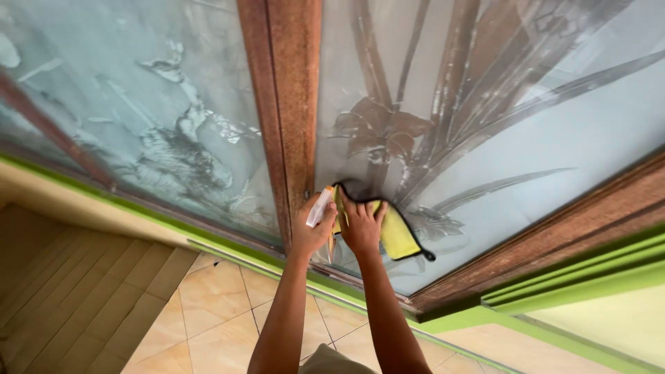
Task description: Cleaning a large glass door using a spray bottle and a cloth
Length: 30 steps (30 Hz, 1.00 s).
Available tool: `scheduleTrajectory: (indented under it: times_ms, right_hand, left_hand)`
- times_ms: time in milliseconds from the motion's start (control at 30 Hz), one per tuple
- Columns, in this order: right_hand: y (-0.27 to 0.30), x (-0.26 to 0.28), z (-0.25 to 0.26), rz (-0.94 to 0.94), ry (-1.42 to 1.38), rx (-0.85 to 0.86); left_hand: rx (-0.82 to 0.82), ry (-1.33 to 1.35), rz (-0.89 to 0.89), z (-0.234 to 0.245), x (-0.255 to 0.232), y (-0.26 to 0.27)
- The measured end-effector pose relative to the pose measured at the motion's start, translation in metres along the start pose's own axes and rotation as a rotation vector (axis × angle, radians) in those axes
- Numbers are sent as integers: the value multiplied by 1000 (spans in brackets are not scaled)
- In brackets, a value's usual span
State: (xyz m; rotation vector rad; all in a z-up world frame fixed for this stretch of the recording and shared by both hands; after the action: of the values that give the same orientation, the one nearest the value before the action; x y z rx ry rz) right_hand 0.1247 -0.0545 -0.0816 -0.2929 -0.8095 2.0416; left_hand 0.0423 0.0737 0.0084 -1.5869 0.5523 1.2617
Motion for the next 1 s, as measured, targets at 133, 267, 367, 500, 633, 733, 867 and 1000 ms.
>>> scheduleTrajectory:
  times_ms: [133, 267, 367, 500, 633, 733, 867, 1000]
  right_hand:
    - [39, -40, -46, -48, -85, -31]
    - [-13, -12, 3, -178, -119, -74]
    - [-32, 26, -15, -120, -203, -26]
    - [15, 12, -94, 26, -153, 123]
    - [17, -32, -91, -48, 7, 40]
    - [-18, -14, -19, -11, -57, -239]
    - [-47, 28, 18, 256, -289, -352]
    - [-28, 16, -28, 324, -530, -341]
  left_hand:
    - [-75, -108, -10, 24, -14, 11]
    - [-151, -125, 33, 42, 1, 23]
    - [-193, -141, 35, 57, -17, 29]
    - [-228, -149, 5, 71, -32, 33]
    - [-288, -137, 6, 84, -11, 36]
    - [-283, -250, 42, 87, 5, 45]
    - [-318, -258, 40, 90, 7, 48]
    - [-375, -295, 75, 106, -38, 64]
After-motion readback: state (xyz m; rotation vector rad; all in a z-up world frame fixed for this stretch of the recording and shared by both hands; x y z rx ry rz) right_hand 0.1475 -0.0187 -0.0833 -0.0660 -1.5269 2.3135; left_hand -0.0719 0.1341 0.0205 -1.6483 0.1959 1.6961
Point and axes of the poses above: each hand's wrist, its own y-axis away from the middle knuckle, its own z-axis out of the back of the hand, x = y × z, the point moved 6 cm from there along -y, towards the middle knuckle, and after that the axes turned 12 degrees about -y, right-handed, at the moved point
